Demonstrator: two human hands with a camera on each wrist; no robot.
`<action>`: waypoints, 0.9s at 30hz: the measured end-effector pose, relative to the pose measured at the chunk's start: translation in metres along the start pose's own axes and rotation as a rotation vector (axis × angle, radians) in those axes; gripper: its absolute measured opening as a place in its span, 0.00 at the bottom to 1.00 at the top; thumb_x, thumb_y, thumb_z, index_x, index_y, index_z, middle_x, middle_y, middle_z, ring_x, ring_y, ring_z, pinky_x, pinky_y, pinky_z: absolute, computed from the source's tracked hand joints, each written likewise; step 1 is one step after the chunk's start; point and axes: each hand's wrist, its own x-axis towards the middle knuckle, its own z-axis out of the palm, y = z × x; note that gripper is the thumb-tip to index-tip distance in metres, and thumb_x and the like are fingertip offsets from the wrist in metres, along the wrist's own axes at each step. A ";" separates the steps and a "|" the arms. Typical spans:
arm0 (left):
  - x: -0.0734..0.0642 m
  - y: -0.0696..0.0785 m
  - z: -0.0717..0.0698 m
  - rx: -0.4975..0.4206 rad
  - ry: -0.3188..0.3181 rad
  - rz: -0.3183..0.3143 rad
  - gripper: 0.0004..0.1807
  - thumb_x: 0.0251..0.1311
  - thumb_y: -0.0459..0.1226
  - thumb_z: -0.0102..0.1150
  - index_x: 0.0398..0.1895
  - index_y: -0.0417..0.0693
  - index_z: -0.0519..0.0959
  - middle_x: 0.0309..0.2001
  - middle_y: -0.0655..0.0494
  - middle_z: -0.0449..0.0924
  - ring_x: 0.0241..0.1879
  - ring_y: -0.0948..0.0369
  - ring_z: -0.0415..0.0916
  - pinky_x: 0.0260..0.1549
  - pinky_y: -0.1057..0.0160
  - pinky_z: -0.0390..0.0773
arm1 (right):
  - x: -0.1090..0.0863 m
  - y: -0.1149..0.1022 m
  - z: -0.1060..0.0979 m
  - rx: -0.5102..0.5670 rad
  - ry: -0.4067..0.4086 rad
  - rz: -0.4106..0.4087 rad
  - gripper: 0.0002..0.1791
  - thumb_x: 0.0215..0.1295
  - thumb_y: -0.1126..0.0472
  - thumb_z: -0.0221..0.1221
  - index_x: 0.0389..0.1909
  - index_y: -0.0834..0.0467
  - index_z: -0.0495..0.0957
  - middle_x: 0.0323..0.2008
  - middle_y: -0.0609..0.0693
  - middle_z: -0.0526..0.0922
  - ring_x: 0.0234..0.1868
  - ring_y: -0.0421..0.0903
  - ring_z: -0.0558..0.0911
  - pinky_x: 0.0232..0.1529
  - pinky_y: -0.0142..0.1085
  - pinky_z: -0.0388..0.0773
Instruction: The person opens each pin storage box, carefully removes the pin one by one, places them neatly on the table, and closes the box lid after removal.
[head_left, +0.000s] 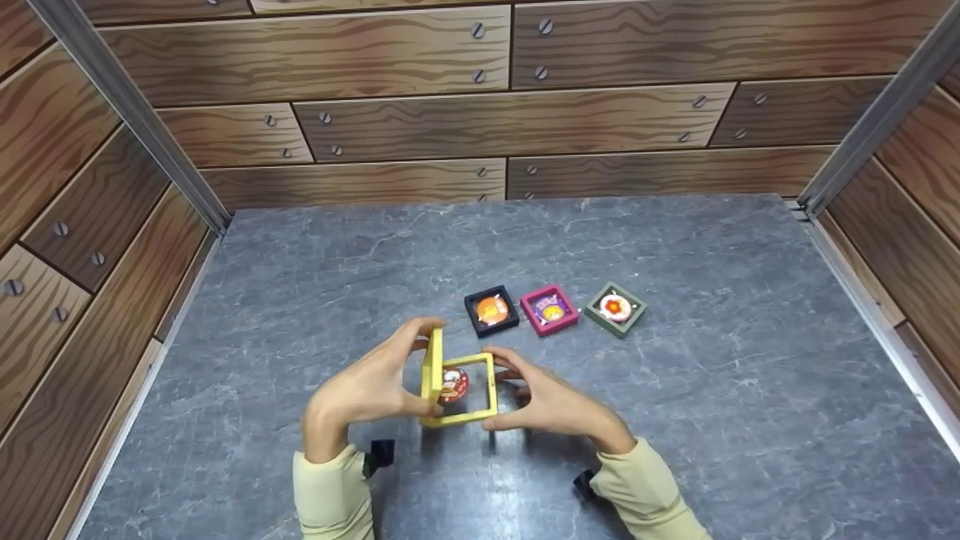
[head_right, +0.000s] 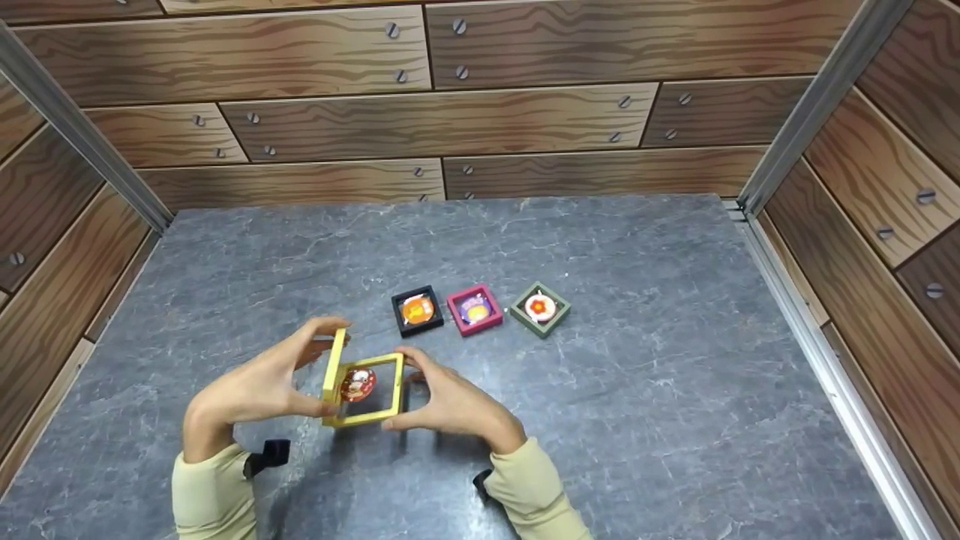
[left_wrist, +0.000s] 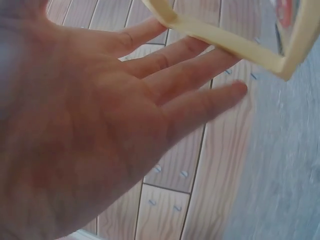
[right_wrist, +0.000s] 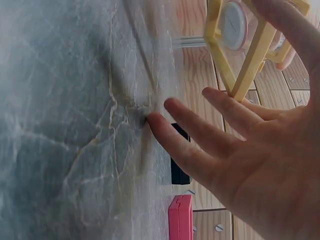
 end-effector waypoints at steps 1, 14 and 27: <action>-0.001 -0.001 0.000 0.004 0.005 -0.008 0.56 0.45 0.35 0.83 0.79 0.57 0.61 0.79 0.52 0.66 0.78 0.46 0.66 0.78 0.37 0.65 | 0.000 0.000 0.001 -0.028 0.012 -0.006 0.57 0.56 0.48 0.78 0.83 0.49 0.56 0.74 0.60 0.72 0.74 0.61 0.74 0.75 0.62 0.72; -0.010 -0.001 -0.005 0.000 0.052 -0.090 0.56 0.40 0.22 0.79 0.76 0.49 0.62 0.79 0.42 0.66 0.77 0.42 0.67 0.78 0.39 0.65 | 0.004 0.001 0.022 -0.304 0.141 0.003 0.59 0.49 0.45 0.79 0.80 0.58 0.61 0.73 0.61 0.70 0.76 0.63 0.67 0.77 0.67 0.64; -0.006 -0.005 -0.002 0.008 0.067 -0.171 0.56 0.39 0.20 0.78 0.75 0.50 0.61 0.77 0.40 0.68 0.77 0.41 0.67 0.78 0.42 0.66 | 0.011 0.006 0.033 -0.403 0.216 -0.001 0.59 0.47 0.44 0.81 0.78 0.62 0.65 0.71 0.62 0.69 0.72 0.62 0.66 0.73 0.63 0.65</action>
